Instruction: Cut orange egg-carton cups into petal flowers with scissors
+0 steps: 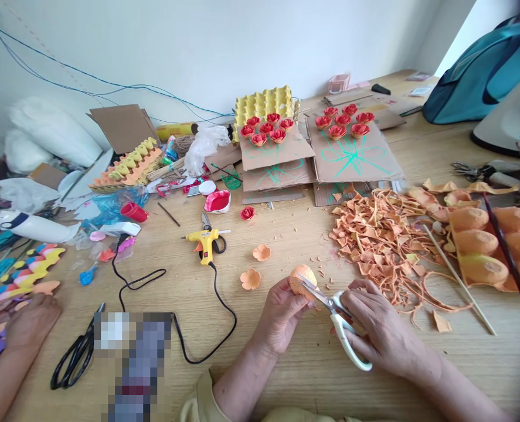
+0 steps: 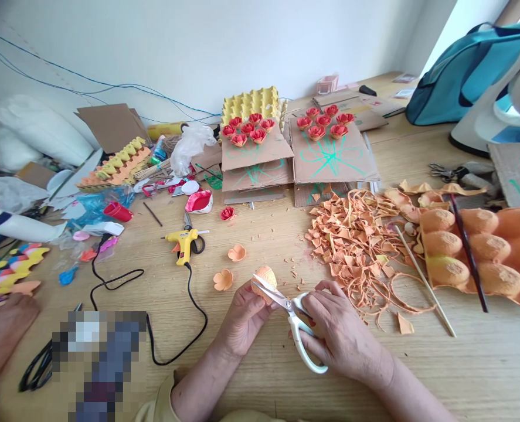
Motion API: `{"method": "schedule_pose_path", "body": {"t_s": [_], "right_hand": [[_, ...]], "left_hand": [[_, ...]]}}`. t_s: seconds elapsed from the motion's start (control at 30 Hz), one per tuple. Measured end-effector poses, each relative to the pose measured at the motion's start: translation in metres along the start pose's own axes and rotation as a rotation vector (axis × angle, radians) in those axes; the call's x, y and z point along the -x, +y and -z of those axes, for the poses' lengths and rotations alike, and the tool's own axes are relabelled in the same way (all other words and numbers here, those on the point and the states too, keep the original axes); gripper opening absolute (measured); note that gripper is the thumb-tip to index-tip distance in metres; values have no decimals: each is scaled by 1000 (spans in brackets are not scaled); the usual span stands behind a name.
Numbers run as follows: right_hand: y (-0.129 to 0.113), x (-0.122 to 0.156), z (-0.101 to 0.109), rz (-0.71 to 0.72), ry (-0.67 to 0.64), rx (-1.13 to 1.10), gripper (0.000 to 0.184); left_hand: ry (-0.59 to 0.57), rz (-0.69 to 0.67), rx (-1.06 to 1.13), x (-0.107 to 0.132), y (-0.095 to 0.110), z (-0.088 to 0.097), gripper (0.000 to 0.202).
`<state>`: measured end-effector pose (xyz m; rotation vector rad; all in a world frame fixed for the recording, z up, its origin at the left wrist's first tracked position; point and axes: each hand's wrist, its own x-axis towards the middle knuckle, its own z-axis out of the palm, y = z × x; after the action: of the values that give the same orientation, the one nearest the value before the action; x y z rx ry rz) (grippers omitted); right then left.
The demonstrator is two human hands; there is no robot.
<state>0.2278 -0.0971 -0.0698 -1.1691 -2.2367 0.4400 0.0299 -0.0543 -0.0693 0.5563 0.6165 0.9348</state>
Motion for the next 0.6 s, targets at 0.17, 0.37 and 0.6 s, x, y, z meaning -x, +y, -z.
{"method": "schedule_pose_path", "body": {"t_s": [0.17,0.37,0.6], "right_hand": [[3,0,-4,-73,50,-93,17],[2,-1,-6,-381,118,-468,22],[-5,-8,-15,-504,243,-879,33]], "left_hand": [[37,21,25,-1,-1,2,24],[103,45,12,-1,-7,2,26],[-19,98,-84,2,-14,-10,29]]}}
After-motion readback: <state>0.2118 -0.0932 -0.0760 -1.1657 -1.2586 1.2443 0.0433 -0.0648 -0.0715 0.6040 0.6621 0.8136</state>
